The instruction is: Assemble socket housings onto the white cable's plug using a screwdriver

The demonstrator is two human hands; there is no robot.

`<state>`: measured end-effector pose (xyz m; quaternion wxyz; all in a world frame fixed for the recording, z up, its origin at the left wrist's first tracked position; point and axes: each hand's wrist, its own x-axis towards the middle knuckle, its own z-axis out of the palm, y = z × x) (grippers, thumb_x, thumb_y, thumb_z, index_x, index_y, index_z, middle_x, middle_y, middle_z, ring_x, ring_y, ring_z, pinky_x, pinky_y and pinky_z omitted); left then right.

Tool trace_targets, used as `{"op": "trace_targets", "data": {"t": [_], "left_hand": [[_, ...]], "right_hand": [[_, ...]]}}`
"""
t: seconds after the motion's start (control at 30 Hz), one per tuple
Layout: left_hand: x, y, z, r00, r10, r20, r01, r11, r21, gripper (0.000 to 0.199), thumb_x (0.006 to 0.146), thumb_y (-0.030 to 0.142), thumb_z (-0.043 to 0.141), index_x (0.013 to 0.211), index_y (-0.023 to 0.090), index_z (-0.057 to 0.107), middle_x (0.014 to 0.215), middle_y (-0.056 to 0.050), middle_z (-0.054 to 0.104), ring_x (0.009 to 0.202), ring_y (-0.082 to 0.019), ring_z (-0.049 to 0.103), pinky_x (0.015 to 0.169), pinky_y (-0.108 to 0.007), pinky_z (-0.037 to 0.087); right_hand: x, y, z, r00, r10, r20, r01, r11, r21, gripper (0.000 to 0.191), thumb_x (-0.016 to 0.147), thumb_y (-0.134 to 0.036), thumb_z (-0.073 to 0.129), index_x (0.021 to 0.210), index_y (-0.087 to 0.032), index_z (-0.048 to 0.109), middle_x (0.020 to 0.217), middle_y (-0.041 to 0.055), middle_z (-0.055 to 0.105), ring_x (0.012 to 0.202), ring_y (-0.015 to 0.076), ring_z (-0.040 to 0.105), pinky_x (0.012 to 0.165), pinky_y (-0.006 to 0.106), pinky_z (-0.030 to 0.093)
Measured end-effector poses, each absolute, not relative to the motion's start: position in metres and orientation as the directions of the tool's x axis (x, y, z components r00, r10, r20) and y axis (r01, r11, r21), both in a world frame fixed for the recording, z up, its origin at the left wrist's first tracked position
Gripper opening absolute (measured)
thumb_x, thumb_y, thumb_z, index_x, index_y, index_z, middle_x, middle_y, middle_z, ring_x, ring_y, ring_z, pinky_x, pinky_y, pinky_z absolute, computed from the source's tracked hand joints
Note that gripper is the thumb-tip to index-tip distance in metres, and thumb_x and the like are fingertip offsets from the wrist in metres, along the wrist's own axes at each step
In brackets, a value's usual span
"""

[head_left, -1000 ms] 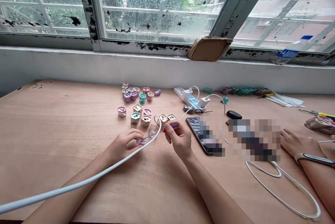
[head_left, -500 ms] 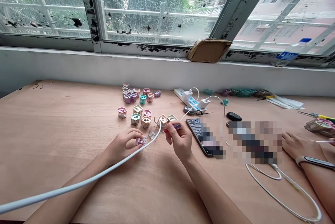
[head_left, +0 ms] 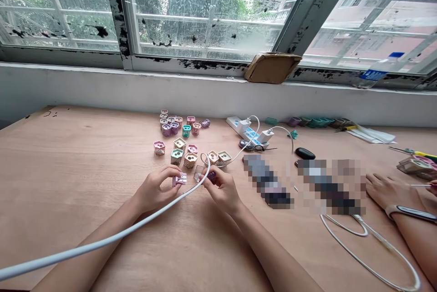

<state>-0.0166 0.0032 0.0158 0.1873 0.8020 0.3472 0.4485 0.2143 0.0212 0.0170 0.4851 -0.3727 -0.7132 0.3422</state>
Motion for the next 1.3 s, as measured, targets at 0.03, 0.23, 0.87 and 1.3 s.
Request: {"op": "trace_targets", "data": {"t": [0.03,0.23,0.87,1.3], "left_hand": [[-0.016,0.003,0.016,0.354,0.726,0.590,0.387,-0.688,0.614,0.015,0.089,0.014,0.062,0.103,0.018,0.064,0.105,-0.009,0.071,0.085,-0.017,0.070,0.073,-0.026,0.059],[-0.015,0.000,0.020,0.339,0.726,0.599,0.366,-0.688,0.627,0.015,0.090,0.015,0.061,0.104,0.018,0.065,0.105,-0.010,0.071,0.085,-0.017,0.071,0.074,-0.027,0.059],[-0.008,-0.008,0.023,0.398,0.710,0.581,0.372,-0.703,0.606,0.007,0.091,0.016,0.064,0.098,0.019,0.065,0.104,-0.009,0.072,0.095,-0.019,0.072,0.080,-0.027,0.059],[-0.010,-0.008,0.020,0.420,0.720,0.552,0.349,-0.690,0.635,0.009,0.091,0.014,0.064,0.099,0.018,0.065,0.106,-0.008,0.069,0.083,-0.014,0.071,0.077,-0.024,0.057]], "right_hand": [[0.214,0.021,0.017,-0.253,0.866,0.431,0.201,0.482,-0.852,0.023,0.091,-0.038,0.067,0.079,-0.019,0.064,0.061,-0.0024,0.054,0.050,0.0106,0.043,0.046,0.024,0.032],[0.212,0.020,0.015,-0.261,0.862,0.435,0.209,0.490,-0.846,0.023,0.091,-0.038,0.068,0.079,-0.019,0.064,0.061,-0.0026,0.054,0.052,0.0107,0.045,0.047,0.023,0.035],[0.216,0.032,0.024,0.034,0.979,0.201,-0.326,0.201,-0.924,0.045,0.074,-0.057,0.082,0.077,-0.018,0.059,0.051,-0.0027,0.065,0.031,0.0100,0.052,0.028,0.019,0.042],[0.218,0.033,0.025,0.035,0.972,0.234,-0.278,0.234,-0.931,0.043,0.076,-0.053,0.083,0.077,-0.017,0.060,0.051,-0.0025,0.065,0.030,0.0098,0.053,0.028,0.018,0.041]]}}
